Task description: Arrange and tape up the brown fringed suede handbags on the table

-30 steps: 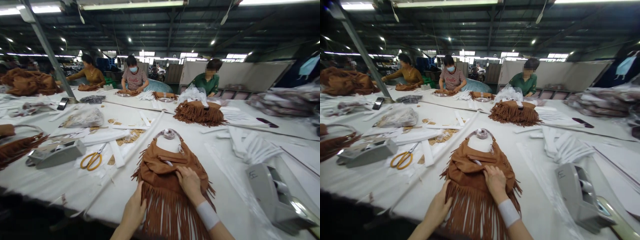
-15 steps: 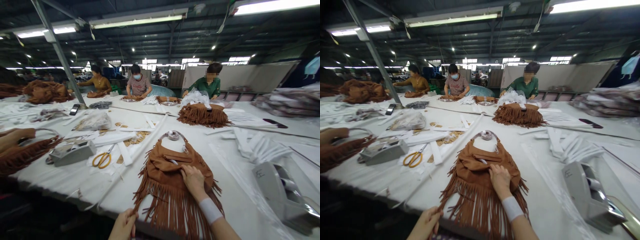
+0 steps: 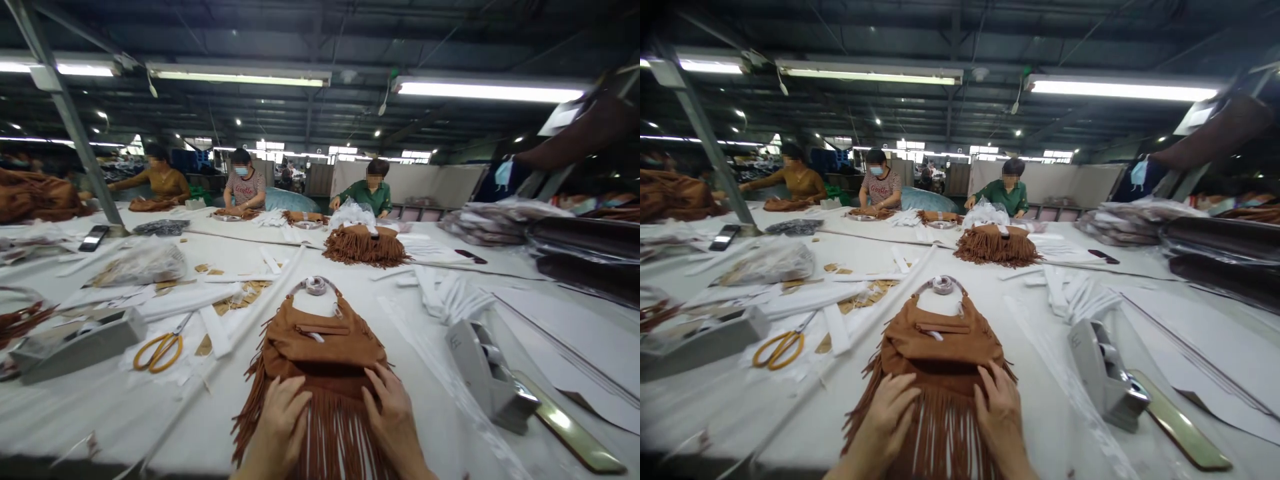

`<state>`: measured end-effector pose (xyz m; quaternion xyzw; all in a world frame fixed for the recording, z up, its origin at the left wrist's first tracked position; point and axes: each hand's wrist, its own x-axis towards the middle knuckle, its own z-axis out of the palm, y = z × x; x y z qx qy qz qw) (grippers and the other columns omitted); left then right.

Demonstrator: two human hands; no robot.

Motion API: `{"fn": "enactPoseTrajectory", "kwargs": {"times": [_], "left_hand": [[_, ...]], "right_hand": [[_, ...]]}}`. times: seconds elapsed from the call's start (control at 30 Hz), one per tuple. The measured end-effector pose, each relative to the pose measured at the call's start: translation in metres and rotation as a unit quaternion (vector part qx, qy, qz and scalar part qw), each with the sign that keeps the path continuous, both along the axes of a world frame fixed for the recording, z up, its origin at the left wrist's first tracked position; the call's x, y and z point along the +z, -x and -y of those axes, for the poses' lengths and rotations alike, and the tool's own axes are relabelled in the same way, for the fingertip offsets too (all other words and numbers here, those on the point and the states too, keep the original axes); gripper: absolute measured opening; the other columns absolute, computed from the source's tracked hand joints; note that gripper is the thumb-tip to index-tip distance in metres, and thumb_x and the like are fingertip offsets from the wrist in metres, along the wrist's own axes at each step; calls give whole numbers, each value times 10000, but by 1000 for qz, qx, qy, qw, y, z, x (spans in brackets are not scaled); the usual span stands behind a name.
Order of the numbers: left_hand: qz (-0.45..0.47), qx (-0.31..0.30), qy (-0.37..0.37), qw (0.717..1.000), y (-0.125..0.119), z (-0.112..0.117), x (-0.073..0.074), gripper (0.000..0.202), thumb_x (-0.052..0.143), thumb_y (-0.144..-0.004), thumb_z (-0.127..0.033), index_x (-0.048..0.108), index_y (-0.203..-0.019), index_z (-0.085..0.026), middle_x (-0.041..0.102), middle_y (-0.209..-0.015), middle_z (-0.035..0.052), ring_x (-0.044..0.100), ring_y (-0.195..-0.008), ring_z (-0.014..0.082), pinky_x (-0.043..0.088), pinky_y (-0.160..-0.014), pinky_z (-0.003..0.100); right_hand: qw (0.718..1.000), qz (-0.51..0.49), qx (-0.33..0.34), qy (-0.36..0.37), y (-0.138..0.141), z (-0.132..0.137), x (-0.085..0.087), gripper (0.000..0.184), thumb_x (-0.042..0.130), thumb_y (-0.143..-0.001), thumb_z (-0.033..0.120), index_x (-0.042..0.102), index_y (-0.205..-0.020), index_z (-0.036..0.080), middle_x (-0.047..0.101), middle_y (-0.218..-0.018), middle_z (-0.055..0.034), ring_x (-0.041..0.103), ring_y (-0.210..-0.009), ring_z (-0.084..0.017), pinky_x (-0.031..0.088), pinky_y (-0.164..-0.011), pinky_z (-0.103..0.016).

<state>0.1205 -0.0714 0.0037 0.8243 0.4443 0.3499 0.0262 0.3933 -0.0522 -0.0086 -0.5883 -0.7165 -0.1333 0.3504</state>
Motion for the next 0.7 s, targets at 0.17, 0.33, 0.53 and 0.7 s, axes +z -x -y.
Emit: {"fn": "enactPoseTrajectory", "kwargs": {"times": [0.17,0.33,0.53,0.7], "left_hand": [[-96,-35,-43,994,-27,-45,16,489,439,-931,-225,391,-1417,-232,408,-1488,74,311,-1399,282,274,-1128,597],[-139,5,-31,990,-27,-80,-20,583,514,-869,-189,366,-1433,-197,470,-1442,94,410,-1331,298,341,-1070,537],[-116,24,-59,991,-12,-94,-68,458,420,-844,-67,566,-1256,-204,616,-1286,82,548,-1185,240,432,-875,377],[-49,64,-66,995,-22,-93,-79,364,453,-818,-66,644,-1071,-245,682,-1157,36,595,-1075,213,429,-870,360]], "right_hand": [[997,-49,-53,34,-20,-3,-31,482,426,-943,396,407,-1377,188,439,-1382,-185,447,-1272,-346,450,-1012,-577],[992,-114,-49,37,-13,-19,-43,525,404,-954,428,319,-1426,214,381,-1428,-174,439,-1295,-328,445,-1037,-555],[989,-126,-62,36,-8,-22,-53,566,441,-937,432,268,-1441,243,385,-1432,-151,434,-1303,-325,465,-1027,-543],[994,-90,-63,25,-22,-27,-77,552,447,-923,404,274,-1436,296,450,-1402,-126,504,-1246,-336,528,-955,-518]]}}
